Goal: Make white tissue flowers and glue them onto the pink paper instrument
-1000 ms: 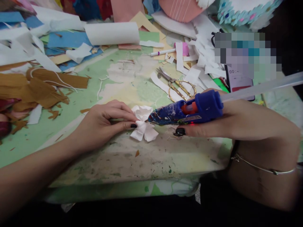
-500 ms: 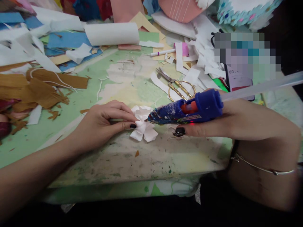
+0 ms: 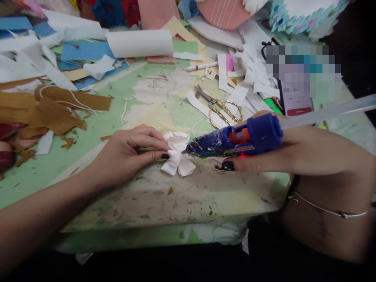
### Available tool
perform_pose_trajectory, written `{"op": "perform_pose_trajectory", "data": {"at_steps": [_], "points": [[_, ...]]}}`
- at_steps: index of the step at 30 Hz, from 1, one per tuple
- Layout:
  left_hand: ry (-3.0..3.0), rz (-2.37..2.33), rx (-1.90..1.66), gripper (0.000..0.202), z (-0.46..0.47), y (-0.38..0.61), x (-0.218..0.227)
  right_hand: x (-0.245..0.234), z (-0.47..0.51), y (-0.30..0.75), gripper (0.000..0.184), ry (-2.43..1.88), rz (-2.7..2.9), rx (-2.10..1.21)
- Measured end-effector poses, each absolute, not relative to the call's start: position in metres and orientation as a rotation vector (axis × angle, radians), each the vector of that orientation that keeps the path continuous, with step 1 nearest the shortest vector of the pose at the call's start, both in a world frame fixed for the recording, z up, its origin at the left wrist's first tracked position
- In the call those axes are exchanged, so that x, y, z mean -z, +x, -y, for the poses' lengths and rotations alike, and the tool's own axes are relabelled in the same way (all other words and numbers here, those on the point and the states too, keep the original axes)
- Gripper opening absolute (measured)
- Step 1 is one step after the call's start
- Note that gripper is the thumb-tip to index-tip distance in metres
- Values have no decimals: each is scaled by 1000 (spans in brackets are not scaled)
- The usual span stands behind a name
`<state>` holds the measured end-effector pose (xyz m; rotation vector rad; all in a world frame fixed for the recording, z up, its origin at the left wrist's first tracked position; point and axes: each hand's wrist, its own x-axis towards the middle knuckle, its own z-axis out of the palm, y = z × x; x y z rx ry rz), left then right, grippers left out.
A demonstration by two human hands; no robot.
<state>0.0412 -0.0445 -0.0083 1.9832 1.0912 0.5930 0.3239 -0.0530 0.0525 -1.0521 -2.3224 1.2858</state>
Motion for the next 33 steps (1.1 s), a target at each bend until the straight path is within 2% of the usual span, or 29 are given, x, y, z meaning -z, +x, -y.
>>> {"op": "perform_pose_trajectory", "data": {"at_steps": [14, 24, 33], "points": [[2004, -1027, -571, 12, 43, 39, 8, -48, 53, 321, 23, -1139, 2297, -1349], [2005, -1025, -574, 10, 42, 39, 9, -49, 52, 318, 20, -1097, 2221, -1422], [1964, -1091, -594, 8, 44, 39, 8, -53, 56, 322, 18, -1249, 2070, -1415]]}}
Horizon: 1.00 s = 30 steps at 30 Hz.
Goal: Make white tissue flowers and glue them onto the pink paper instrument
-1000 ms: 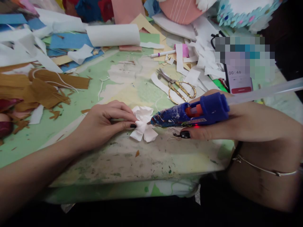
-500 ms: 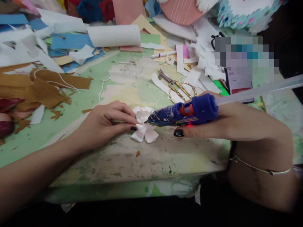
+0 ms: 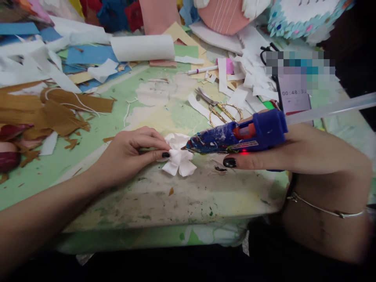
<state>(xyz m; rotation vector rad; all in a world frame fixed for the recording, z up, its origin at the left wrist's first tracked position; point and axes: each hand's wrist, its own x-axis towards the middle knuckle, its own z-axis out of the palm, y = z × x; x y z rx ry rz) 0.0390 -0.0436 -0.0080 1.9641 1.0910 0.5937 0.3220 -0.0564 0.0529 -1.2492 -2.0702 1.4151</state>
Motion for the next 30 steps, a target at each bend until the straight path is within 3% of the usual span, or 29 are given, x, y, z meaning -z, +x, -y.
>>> {"op": "perform_pose_trajectory", "data": {"at_steps": [12, 20, 30], "points": [[1953, -1132, -585, 10, 46, 41, 8, -50, 54, 331, 21, -1181, 2225, -1310], [1958, -1182, -592, 10, 46, 42, 10, -52, 55, 335, 9, -1080, 2131, -1304], [1998, -1100, -601, 10, 43, 36, 18, -63, 58, 349, 26, -1512, 1598, -793]]}}
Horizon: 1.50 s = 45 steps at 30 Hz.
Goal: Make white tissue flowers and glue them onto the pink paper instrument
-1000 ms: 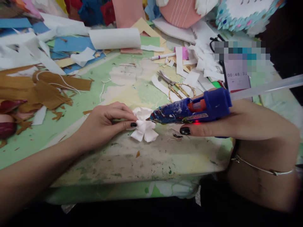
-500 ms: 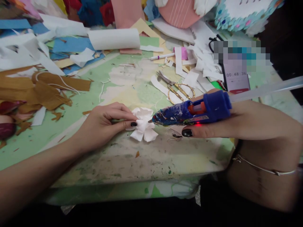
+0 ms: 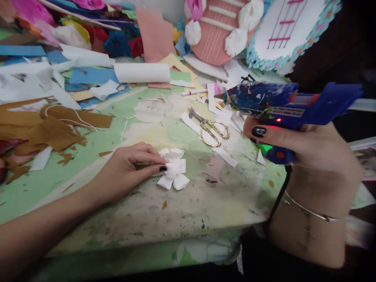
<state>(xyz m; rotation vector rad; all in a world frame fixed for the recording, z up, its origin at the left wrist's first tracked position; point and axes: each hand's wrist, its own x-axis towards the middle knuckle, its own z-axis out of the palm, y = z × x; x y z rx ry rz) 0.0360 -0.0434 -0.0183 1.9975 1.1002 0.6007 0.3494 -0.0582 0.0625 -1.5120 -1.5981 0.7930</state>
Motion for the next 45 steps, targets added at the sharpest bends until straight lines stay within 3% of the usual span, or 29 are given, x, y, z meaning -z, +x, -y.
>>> {"op": "perform_pose_trajectory", "data": {"at_steps": [8, 11, 15, 21, 26, 33, 39, 45], "points": [[1975, -1055, -593, 12, 42, 39, 14, -50, 35, 330, 29, -2010, 2207, -334], [1977, -1049, -598, 11, 43, 38, 14, -36, 31, 319, 38, -2149, 2359, -243], [1980, -1033, -603, 11, 44, 36, 17, -24, 29, 313, 52, -2222, 2459, -231], [1998, -1029, -597, 12, 44, 33, 19, -21, 28, 317, 55, -2211, 2553, -335], [2011, -1023, -591, 13, 45, 32, 17, -21, 30, 326, 50, -2053, 2589, -239], [2009, -1015, -603, 12, 44, 34, 16, -36, 37, 330, 57, -1796, 2435, 43], [2026, -996, -597, 13, 43, 35, 15, -44, 48, 307, 10, -1161, 2475, -396], [2017, -987, -609, 12, 46, 35, 16, -26, 56, 284, 22, -963, 2620, -471]]}}
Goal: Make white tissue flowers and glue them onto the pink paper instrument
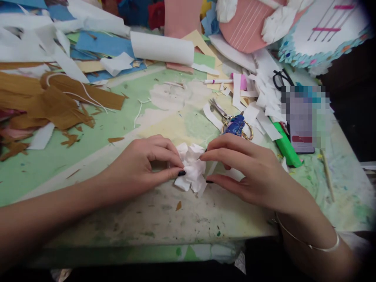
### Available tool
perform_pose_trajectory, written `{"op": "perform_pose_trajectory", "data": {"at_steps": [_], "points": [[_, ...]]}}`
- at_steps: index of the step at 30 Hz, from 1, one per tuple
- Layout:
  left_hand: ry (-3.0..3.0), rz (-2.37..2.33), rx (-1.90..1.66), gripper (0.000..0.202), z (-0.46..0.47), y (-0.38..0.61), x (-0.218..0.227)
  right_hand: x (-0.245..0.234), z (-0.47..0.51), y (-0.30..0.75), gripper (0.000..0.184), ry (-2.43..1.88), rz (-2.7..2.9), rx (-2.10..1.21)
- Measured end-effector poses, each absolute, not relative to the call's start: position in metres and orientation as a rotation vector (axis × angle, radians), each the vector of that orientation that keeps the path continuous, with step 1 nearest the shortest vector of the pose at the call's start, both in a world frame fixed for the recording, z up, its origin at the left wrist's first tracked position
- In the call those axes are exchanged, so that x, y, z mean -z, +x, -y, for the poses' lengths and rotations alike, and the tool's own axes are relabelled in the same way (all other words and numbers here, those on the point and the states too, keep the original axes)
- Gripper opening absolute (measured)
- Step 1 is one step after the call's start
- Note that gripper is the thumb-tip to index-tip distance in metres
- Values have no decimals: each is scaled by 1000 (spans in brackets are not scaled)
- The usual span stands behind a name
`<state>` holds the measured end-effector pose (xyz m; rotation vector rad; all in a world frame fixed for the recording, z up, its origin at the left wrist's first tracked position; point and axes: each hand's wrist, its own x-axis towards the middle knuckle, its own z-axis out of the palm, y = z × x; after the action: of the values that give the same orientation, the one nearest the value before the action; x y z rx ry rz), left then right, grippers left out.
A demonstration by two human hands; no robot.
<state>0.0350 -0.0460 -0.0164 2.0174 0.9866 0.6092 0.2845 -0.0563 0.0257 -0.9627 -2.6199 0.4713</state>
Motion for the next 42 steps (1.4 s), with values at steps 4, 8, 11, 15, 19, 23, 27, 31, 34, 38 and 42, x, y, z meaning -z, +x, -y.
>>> {"op": "perform_pose_trajectory", "data": {"at_steps": [4, 8, 11, 15, 19, 23, 27, 31, 34, 38, 42], "points": [[2025, -982, -648, 13, 51, 38, 19, -22, 57, 281, 19, -1025, 2595, -500], [2005, -946, -673, 15, 55, 40, 18, -24, 56, 279, 20, -1102, 2532, -644], [1984, -956, -654, 17, 56, 41, 15, -24, 55, 278, 22, -1065, 2538, -767], [1973, -965, -637, 19, 58, 42, 13, -24, 54, 275, 22, -1060, 2549, -835], [2008, -968, -666, 20, 61, 41, 14, -24, 53, 270, 13, -1157, 2534, -904], [2015, -965, -669, 21, 61, 41, 16, -22, 51, 267, 12, -1225, 2484, -932], [1959, -997, -639, 23, 61, 42, 16, -20, 51, 266, 11, -1262, 2447, -956], [1946, -1017, -654, 22, 62, 42, 17, -19, 51, 266, 9, -1325, 2433, -930], [1968, -1014, -690, 20, 63, 41, 18, -18, 51, 265, 9, -1341, 2433, -922], [2020, -999, -724, 20, 63, 41, 18, -19, 50, 263, 8, -1347, 2442, -911], [2039, -999, -727, 19, 63, 41, 18, -20, 50, 262, 8, -1348, 2438, -901]]}}
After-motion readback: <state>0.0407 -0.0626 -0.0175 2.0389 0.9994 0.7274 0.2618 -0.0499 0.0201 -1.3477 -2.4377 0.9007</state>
